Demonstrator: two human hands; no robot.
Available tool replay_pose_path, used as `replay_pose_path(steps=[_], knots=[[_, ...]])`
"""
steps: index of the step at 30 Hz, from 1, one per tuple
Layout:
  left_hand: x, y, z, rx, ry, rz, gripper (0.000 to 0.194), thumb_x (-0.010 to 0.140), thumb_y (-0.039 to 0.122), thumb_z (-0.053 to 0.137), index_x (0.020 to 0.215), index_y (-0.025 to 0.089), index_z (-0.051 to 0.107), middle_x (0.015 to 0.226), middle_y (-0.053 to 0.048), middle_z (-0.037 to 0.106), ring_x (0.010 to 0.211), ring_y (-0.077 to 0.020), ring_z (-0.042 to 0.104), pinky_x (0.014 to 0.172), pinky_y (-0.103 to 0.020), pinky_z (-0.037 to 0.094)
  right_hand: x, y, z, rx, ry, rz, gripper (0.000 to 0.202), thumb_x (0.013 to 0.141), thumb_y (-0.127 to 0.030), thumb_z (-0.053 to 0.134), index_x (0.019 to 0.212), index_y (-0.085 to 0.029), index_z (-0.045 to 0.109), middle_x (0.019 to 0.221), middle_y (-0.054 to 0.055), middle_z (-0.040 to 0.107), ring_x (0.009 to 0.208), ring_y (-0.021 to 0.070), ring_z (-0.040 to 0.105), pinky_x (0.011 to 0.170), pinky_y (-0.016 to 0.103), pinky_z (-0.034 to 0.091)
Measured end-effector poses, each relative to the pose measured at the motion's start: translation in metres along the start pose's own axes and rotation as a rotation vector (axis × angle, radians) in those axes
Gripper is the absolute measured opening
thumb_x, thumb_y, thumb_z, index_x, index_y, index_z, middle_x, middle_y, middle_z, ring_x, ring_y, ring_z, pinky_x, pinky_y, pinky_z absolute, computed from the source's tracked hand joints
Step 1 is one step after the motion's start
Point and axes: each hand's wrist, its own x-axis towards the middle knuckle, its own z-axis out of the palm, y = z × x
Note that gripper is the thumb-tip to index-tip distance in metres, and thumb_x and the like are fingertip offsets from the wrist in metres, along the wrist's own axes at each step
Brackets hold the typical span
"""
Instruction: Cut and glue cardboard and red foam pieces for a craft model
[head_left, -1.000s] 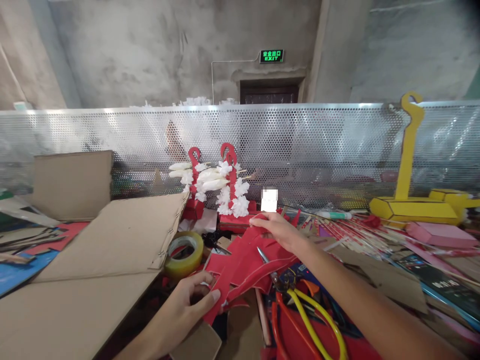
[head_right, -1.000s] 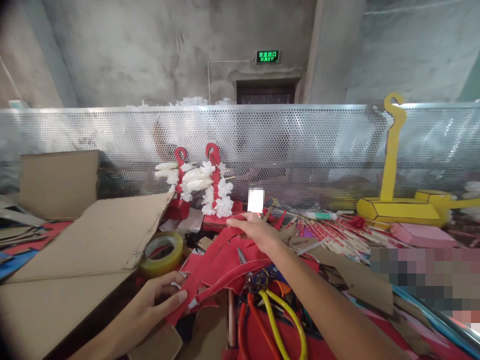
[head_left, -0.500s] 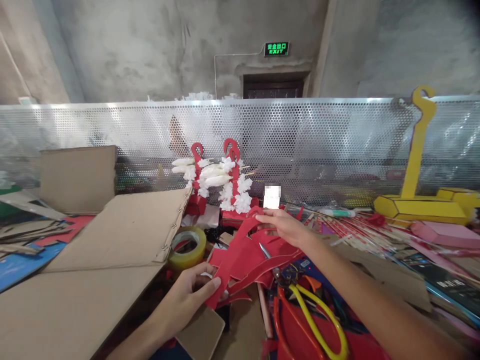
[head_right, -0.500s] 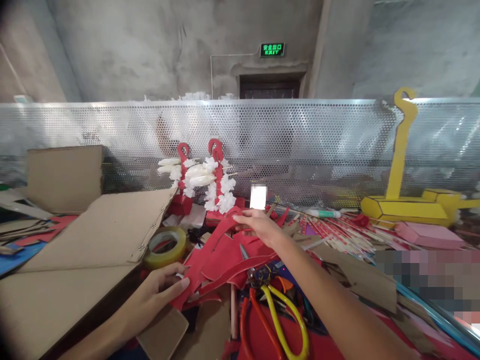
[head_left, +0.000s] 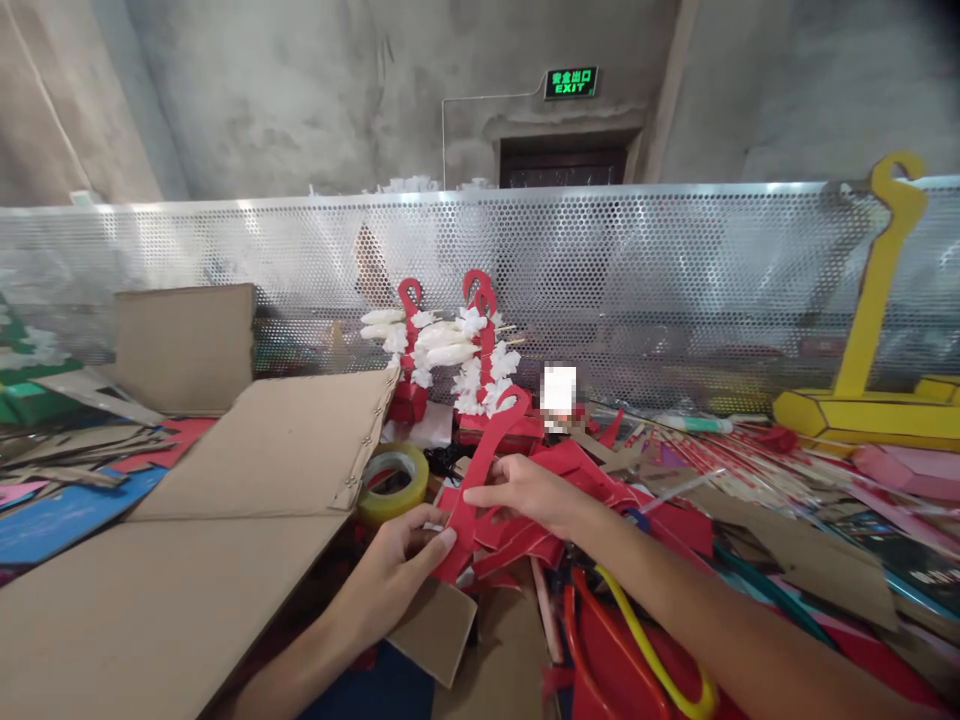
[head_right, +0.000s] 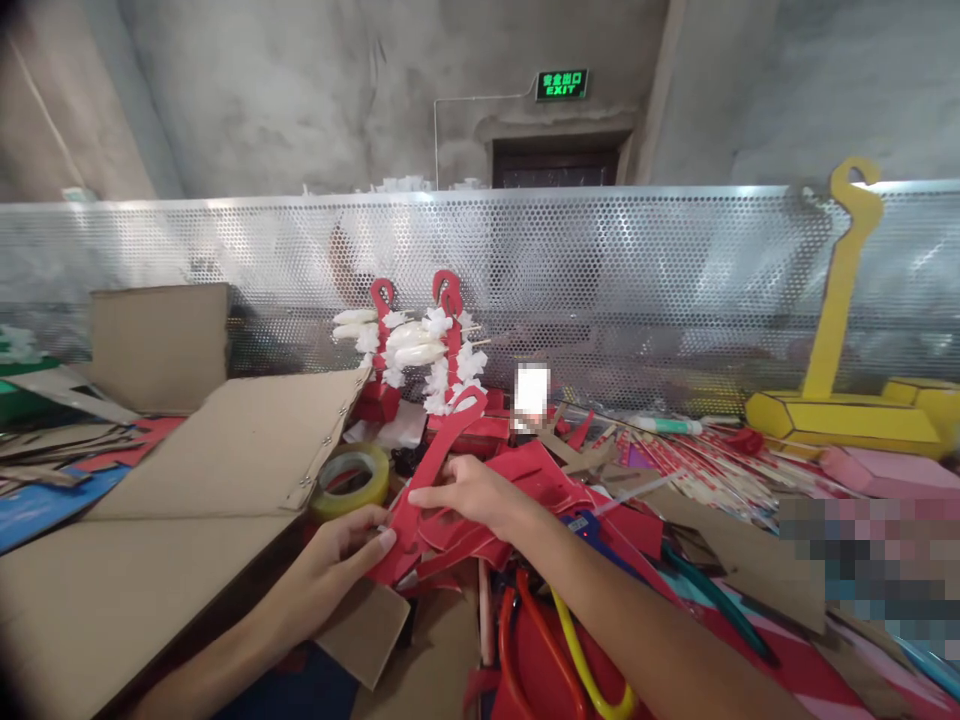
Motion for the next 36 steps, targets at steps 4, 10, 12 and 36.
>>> replay_pose_path(steps=[4,10,12,36], knots=[[-0.002,-0.002,-0.001,-0.065,-0.047,-0.046,0.045,0.088,0.057,0.07,0.103,0.015,0.067,0.09,-0.008,0.076,0.08,-0.0221,0.069,0.071,-0.029,0.049,0.0,-0.005,-0.004,-0.034,0.053,-0.021,0.024,0.078,-0.032,0.083,0.091,-0.013,0.074,0.09,0.007,0.077,0.075,0.014,0.069,0.065,0.023,0.053],[-0.004,0.001,0.001,-0.067,-0.01,-0.027,0.044,0.087,0.054,0.073,0.106,0.015,0.071,0.1,-0.01,0.078,0.088,-0.0229,0.07,0.077,-0.029,0.051,-0.006,-0.007,0.004,0.01,-0.03,0.009,0.037,0.074,-0.034,0.086,0.101,-0.016,0.069,0.098,0.008,0.077,0.077,0.0175,0.072,0.069,0.029,0.057],[-0.004,0.001,0.001,-0.064,-0.006,-0.032,0.043,0.088,0.054,0.073,0.106,0.015,0.071,0.1,-0.01,0.078,0.087,-0.0224,0.07,0.076,-0.029,0.051,-0.006,-0.005,0.004,-0.013,-0.052,-0.008,0.037,0.073,-0.033,0.087,0.102,-0.015,0.07,0.099,0.008,0.077,0.078,0.0177,0.072,0.071,0.029,0.057],[-0.003,0.006,0.001,0.017,-0.006,0.051,0.042,0.091,0.048,0.07,0.119,0.017,0.073,0.119,-0.013,0.075,0.107,-0.0289,0.07,0.09,-0.036,0.055,0.006,0.004,-0.003,0.039,0.031,-0.087,0.034,0.076,-0.039,0.085,0.097,-0.016,0.07,0.095,0.006,0.075,0.08,0.0162,0.069,0.067,0.026,0.055]])
